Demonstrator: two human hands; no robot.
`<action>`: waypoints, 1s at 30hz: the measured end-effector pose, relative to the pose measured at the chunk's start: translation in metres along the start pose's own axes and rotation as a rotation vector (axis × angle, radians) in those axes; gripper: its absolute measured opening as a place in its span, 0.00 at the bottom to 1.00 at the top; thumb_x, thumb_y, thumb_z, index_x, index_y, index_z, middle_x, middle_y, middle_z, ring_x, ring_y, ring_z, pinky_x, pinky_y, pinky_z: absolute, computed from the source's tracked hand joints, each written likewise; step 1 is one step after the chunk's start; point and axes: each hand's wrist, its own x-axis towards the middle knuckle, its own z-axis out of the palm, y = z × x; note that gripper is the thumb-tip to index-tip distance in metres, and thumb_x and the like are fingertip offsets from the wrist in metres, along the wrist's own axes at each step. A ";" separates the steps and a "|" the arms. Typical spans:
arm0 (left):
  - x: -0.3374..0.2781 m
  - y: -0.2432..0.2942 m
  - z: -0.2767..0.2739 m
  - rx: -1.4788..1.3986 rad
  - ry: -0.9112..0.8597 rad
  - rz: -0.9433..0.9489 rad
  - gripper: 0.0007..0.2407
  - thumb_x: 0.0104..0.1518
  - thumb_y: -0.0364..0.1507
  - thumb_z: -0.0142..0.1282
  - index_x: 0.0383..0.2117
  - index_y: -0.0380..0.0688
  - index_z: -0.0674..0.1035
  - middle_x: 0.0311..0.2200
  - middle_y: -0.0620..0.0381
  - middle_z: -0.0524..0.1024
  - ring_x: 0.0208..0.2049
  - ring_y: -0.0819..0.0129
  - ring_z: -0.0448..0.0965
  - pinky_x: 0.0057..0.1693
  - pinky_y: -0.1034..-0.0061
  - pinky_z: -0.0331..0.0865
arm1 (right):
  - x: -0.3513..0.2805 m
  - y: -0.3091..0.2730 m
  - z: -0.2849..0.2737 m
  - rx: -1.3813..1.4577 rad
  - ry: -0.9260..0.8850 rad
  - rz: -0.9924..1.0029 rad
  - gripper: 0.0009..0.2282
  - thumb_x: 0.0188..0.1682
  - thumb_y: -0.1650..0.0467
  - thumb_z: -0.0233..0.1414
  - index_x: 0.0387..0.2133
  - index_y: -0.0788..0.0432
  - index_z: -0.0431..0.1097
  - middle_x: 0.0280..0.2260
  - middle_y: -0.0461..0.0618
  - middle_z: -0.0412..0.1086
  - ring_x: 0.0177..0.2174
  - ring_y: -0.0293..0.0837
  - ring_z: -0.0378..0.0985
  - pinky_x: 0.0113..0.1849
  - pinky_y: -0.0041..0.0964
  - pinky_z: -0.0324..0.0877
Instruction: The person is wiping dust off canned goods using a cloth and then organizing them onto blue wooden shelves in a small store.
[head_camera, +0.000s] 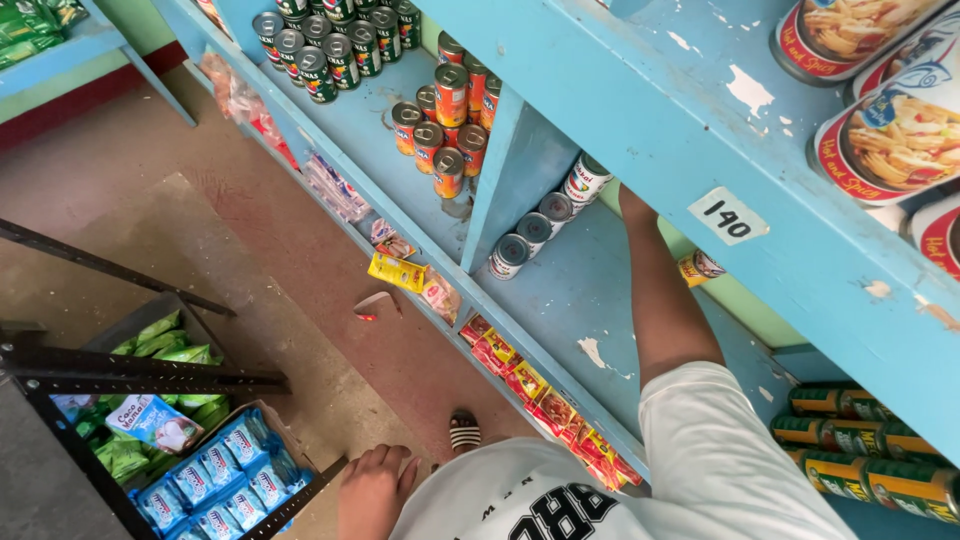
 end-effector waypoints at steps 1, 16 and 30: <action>0.000 0.000 0.000 0.001 0.001 0.000 0.09 0.53 0.42 0.59 0.32 0.56 0.83 0.28 0.67 0.78 0.32 0.67 0.80 0.45 0.72 0.72 | 0.000 0.000 0.000 0.001 0.001 0.000 0.05 0.51 0.77 0.54 0.39 0.63 0.72 0.34 0.53 0.77 0.30 0.48 0.76 0.32 0.41 0.68; -0.001 0.003 0.005 0.004 0.010 -0.001 0.10 0.54 0.43 0.59 0.33 0.56 0.82 0.29 0.66 0.78 0.32 0.66 0.80 0.46 0.72 0.72 | 0.005 -0.003 0.000 0.045 0.004 0.017 0.06 0.50 0.77 0.54 0.40 0.64 0.72 0.34 0.54 0.77 0.29 0.48 0.76 0.30 0.40 0.68; -0.001 0.004 0.001 0.012 -0.076 -0.052 0.10 0.55 0.44 0.58 0.34 0.57 0.83 0.30 0.66 0.80 0.34 0.67 0.81 0.47 0.72 0.72 | 0.013 -0.004 -0.001 0.095 0.004 0.025 0.07 0.50 0.78 0.53 0.40 0.65 0.71 0.34 0.54 0.77 0.29 0.47 0.77 0.29 0.39 0.68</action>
